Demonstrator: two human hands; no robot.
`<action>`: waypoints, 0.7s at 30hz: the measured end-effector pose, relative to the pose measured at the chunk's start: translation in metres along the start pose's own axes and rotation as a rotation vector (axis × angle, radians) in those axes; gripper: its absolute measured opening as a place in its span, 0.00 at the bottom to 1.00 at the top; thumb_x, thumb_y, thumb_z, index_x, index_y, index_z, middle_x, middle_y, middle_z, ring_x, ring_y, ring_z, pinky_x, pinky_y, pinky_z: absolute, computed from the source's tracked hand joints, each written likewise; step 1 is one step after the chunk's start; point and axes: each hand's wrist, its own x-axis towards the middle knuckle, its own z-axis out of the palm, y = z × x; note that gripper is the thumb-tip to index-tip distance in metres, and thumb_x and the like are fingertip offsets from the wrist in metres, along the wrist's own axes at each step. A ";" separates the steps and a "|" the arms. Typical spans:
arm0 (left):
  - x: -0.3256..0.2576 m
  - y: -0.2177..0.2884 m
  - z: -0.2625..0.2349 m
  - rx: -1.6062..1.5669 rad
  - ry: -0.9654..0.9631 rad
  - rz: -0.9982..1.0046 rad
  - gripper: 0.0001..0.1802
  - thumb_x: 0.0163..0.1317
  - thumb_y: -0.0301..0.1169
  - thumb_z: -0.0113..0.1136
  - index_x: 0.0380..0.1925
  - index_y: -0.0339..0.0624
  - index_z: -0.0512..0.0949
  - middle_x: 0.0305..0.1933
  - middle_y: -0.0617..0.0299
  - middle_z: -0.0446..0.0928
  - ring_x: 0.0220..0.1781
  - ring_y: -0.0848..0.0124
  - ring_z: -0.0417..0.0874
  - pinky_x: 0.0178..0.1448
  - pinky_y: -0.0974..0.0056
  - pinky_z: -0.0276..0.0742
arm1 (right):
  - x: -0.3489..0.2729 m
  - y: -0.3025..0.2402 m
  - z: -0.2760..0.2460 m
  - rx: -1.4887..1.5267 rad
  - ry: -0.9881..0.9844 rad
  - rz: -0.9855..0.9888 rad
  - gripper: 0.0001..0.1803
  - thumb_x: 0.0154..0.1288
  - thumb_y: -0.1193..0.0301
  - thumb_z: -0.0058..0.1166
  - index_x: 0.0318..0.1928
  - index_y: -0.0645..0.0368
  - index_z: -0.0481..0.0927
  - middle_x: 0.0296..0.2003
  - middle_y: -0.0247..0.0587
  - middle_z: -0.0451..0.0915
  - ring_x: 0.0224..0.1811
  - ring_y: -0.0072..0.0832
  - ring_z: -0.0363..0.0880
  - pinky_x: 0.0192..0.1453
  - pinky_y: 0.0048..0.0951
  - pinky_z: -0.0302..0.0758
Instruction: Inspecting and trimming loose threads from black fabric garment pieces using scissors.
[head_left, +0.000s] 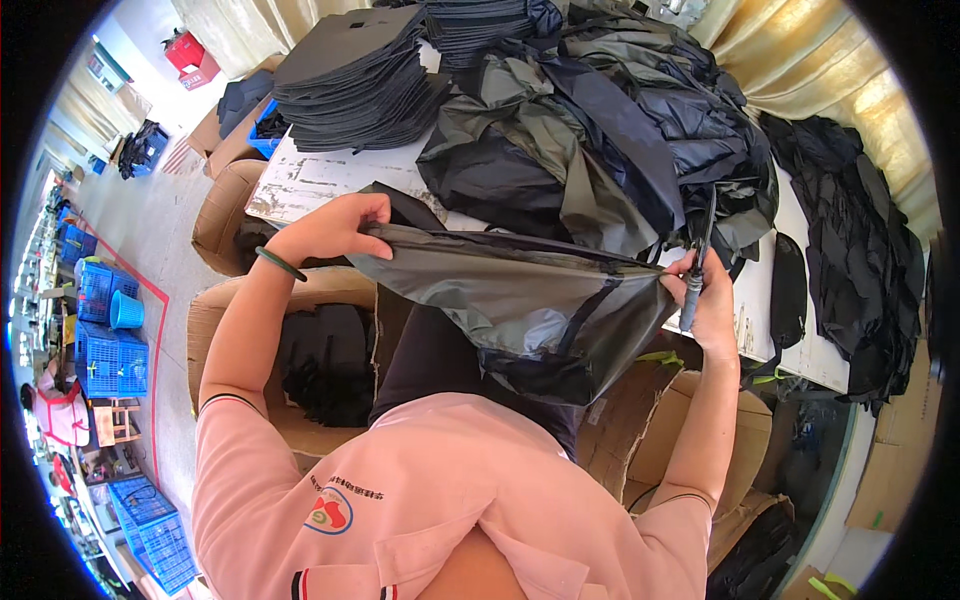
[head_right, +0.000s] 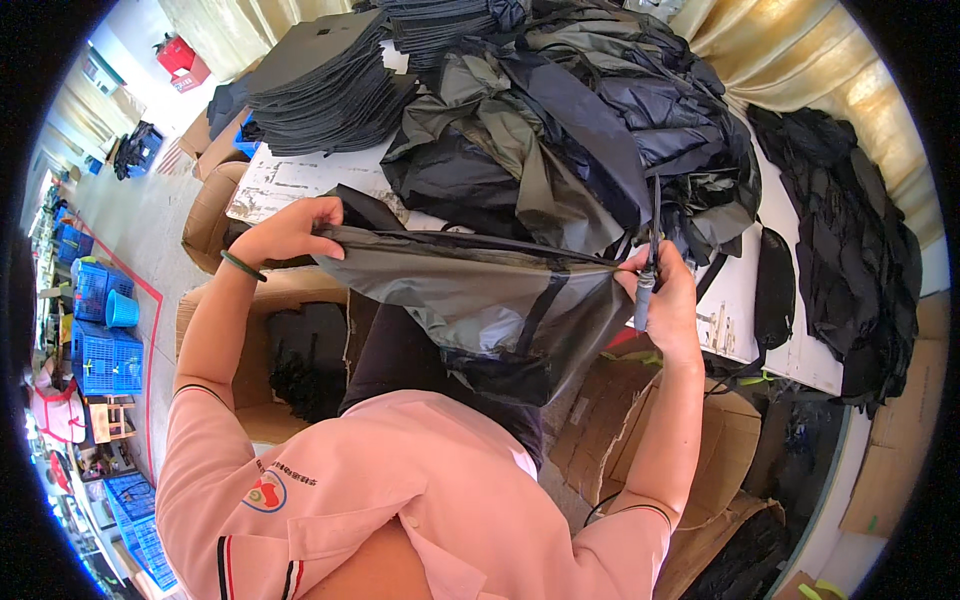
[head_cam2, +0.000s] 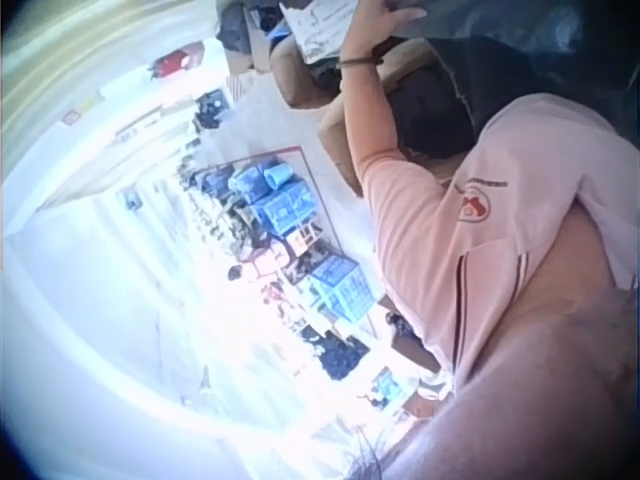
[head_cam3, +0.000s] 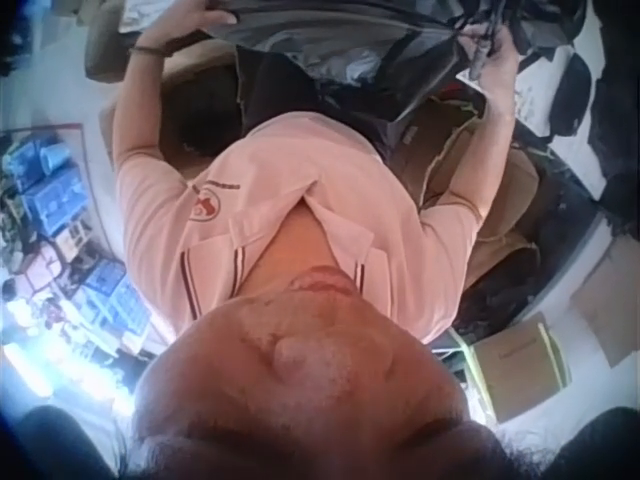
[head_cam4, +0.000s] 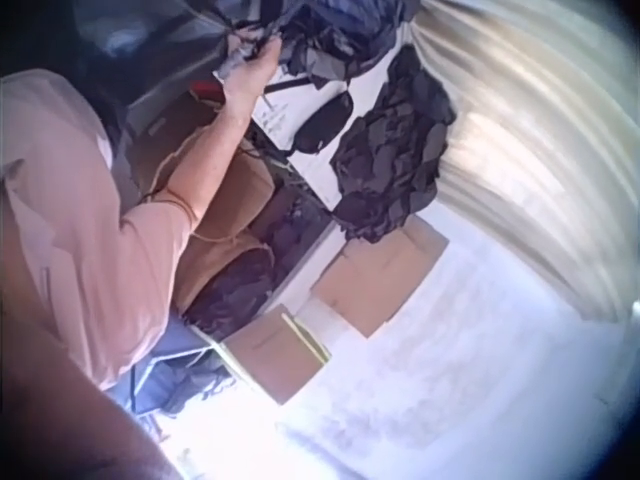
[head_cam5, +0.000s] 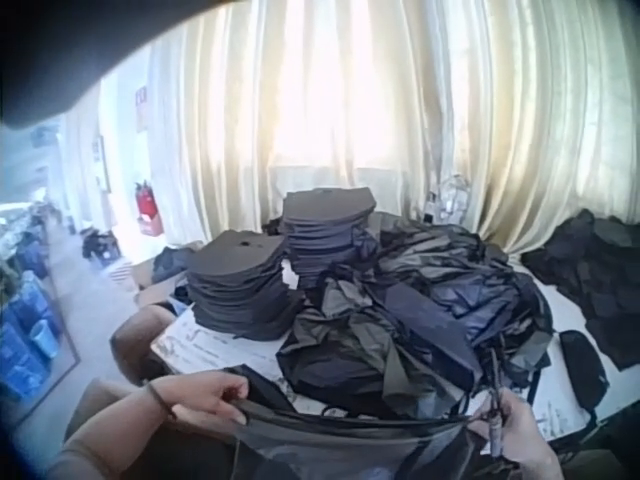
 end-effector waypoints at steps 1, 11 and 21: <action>0.004 -0.001 0.001 0.066 0.010 -0.021 0.22 0.48 0.33 0.74 0.26 0.40 0.66 0.24 0.70 0.66 0.29 0.78 0.63 0.33 0.68 0.62 | -0.001 0.006 -0.001 0.011 0.006 -0.002 0.11 0.54 0.81 0.63 0.34 0.60 0.72 0.29 0.30 0.76 0.32 0.17 0.71 0.38 0.20 0.69; 0.005 -0.012 0.017 -0.234 0.003 0.069 0.18 0.49 0.30 0.73 0.26 0.41 0.68 0.24 0.73 0.67 0.30 0.81 0.64 0.34 0.70 0.62 | 0.006 0.017 0.011 -0.336 0.105 0.052 0.15 0.54 0.76 0.65 0.38 0.62 0.72 0.32 0.40 0.80 0.34 0.26 0.77 0.42 0.27 0.73; -0.002 0.012 0.029 -0.417 0.051 0.090 0.15 0.52 0.25 0.70 0.27 0.42 0.69 0.24 0.75 0.66 0.29 0.84 0.64 0.32 0.73 0.61 | 0.023 -0.056 0.118 -0.512 -0.298 -0.382 0.21 0.44 0.71 0.71 0.37 0.61 0.73 0.28 0.40 0.80 0.31 0.42 0.80 0.38 0.35 0.76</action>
